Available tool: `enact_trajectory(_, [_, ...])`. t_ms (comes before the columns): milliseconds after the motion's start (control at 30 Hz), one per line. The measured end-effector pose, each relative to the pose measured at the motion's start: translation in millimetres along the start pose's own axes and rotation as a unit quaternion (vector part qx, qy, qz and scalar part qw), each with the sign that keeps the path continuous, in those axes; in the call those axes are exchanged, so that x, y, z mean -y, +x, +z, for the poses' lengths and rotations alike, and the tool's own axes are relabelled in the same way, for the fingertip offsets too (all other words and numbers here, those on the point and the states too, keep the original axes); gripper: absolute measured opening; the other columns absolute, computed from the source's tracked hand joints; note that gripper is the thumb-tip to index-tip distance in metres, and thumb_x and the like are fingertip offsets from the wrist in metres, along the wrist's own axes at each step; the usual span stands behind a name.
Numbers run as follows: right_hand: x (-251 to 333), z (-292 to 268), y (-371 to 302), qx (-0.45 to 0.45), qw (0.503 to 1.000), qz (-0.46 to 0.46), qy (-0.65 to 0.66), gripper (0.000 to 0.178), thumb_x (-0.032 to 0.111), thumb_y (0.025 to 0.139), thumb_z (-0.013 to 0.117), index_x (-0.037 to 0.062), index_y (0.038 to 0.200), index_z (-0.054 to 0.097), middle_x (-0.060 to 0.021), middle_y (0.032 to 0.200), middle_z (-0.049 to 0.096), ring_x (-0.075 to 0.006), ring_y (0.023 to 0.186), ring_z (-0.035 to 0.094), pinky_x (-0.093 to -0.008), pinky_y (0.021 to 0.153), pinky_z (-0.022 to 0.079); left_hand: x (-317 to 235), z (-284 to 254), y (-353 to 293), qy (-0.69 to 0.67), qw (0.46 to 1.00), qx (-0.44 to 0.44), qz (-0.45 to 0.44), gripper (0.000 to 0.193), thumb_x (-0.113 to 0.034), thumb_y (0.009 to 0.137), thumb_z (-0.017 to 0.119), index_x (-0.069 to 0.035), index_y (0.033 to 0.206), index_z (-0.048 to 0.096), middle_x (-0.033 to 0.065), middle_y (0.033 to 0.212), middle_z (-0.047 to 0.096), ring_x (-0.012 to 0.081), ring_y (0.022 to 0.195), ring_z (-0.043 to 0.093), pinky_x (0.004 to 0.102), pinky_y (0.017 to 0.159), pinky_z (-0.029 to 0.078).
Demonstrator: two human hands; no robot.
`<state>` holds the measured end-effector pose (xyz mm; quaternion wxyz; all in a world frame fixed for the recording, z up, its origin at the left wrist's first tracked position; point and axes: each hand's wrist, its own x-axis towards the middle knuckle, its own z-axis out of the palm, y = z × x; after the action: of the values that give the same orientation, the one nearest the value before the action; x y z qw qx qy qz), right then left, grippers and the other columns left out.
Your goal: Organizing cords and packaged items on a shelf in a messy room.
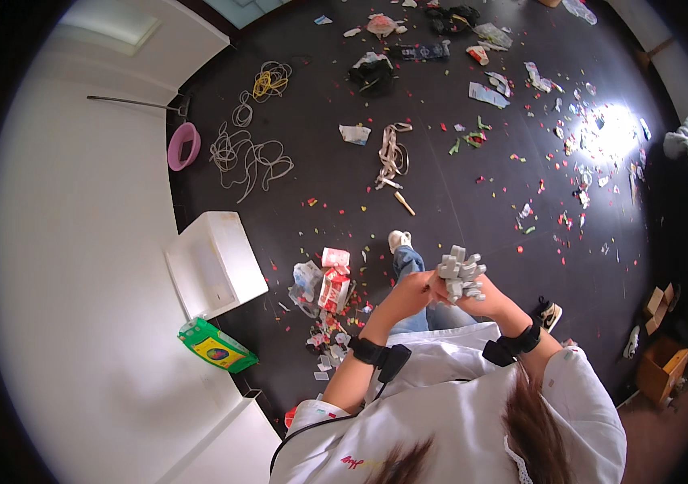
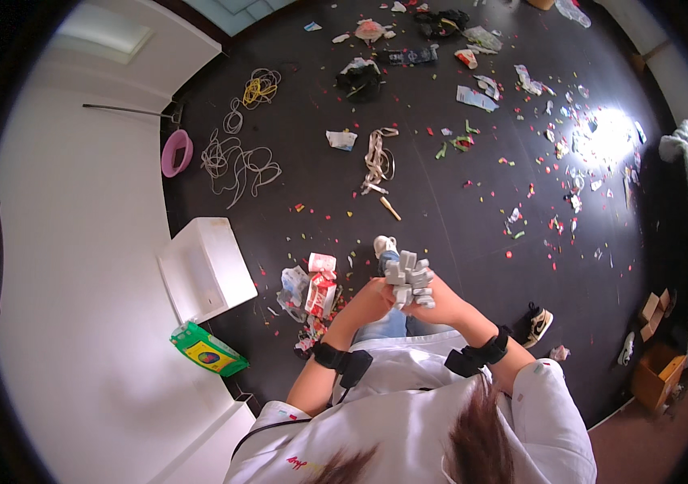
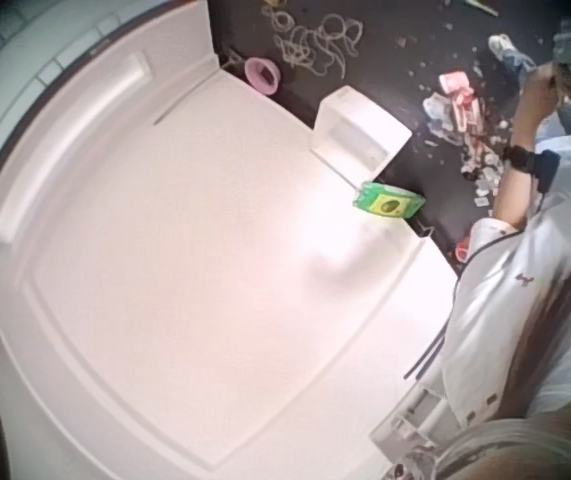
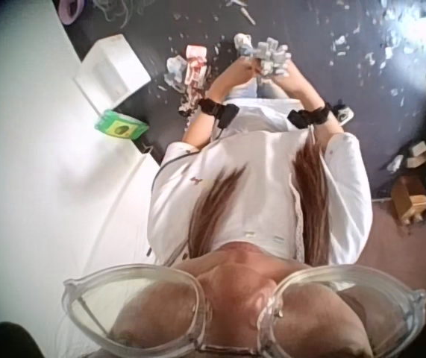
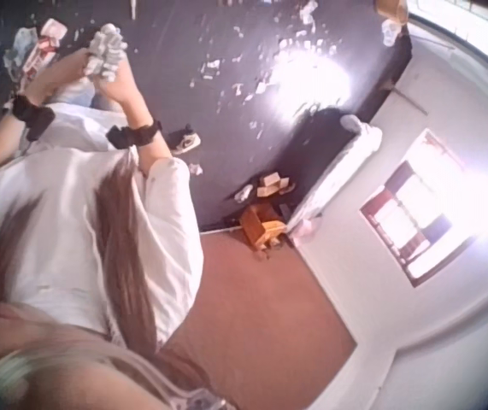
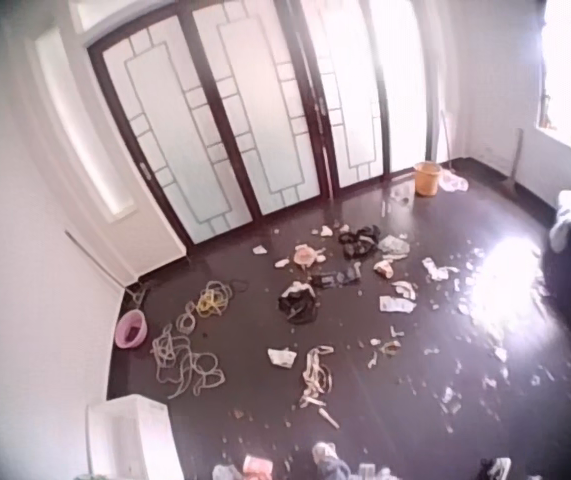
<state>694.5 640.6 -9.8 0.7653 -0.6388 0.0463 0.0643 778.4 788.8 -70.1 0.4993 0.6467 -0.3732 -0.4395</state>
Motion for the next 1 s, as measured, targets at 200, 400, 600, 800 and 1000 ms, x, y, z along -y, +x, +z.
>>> enact_trajectory(200, [9.4,-17.4,64.1,-0.036,0.993,0.033,-0.107,0.015,-0.001,0.071,0.058,0.0044,0.085,0.054,-0.0019,0.078,0.054,-0.0153,0.072,0.05,-0.03,0.069,0.044,29.8,-44.3,44.2,-0.03,0.999,-0.026,0.024,0.016,0.005,0.076,0.051,-0.002,0.089,0.057,0.0158,0.077,0.062,0.0303,0.072,0.062,0.0343,0.064,0.047])
enact_trajectory(400, [19.4,-23.0,134.9,-0.002,0.998,0.046,-0.045,0.013,-0.001,0.075,0.055,0.0045,0.087,0.055,-0.0034,0.081,0.054,-0.0155,0.077,0.052,-0.0304,0.072,0.045,52.2,-102.4,70.5,-0.009,0.999,-0.032,0.015,0.016,0.002,0.076,0.053,-0.001,0.091,0.057,0.0165,0.081,0.064,0.0314,0.078,0.063,0.0358,0.068,0.049])
enact_trajectory(600, [22.0,-51.9,176.5,0.02,0.997,0.04,-0.059,0.013,-0.001,0.074,0.056,0.0038,0.086,0.056,-0.0059,0.082,0.056,-0.02,0.078,0.053,-0.0316,0.075,0.044,41.6,-133.9,102.0,0.018,0.999,-0.027,-0.008,0.011,-0.001,0.077,0.054,-0.002,0.088,0.058,0.0149,0.081,0.064,0.0297,0.077,0.063,0.0349,0.068,0.049])
enact_trajectory(800, [42.2,-104.2,210.6,0.063,0.99,-0.037,-0.124,0.022,0.0,0.072,0.059,0.0033,0.093,0.058,-0.0099,0.088,0.059,-0.0235,0.082,0.056,-0.0341,0.075,0.045,21.7,-155.8,145.2,-0.01,0.999,-0.033,0.003,0.012,0.001,0.077,0.054,-0.002,0.088,0.06,0.0123,0.079,0.065,0.0238,0.073,0.064,0.0307,0.067,0.049])
enact_trajectory(1000, [60.5,-173.5,236.7,0.103,0.993,-0.035,-0.034,0.016,0.003,0.075,0.06,0.0011,0.091,0.058,-0.0106,0.081,0.059,-0.0243,0.072,0.055,-0.0311,0.069,0.046,1.1,-157.0,204.1,0.027,0.987,-0.042,-0.155,0.027,-0.002,0.078,0.053,-0.006,0.103,0.06,0.0118,0.081,0.066,0.0253,0.072,0.064,0.0305,0.066,0.049])
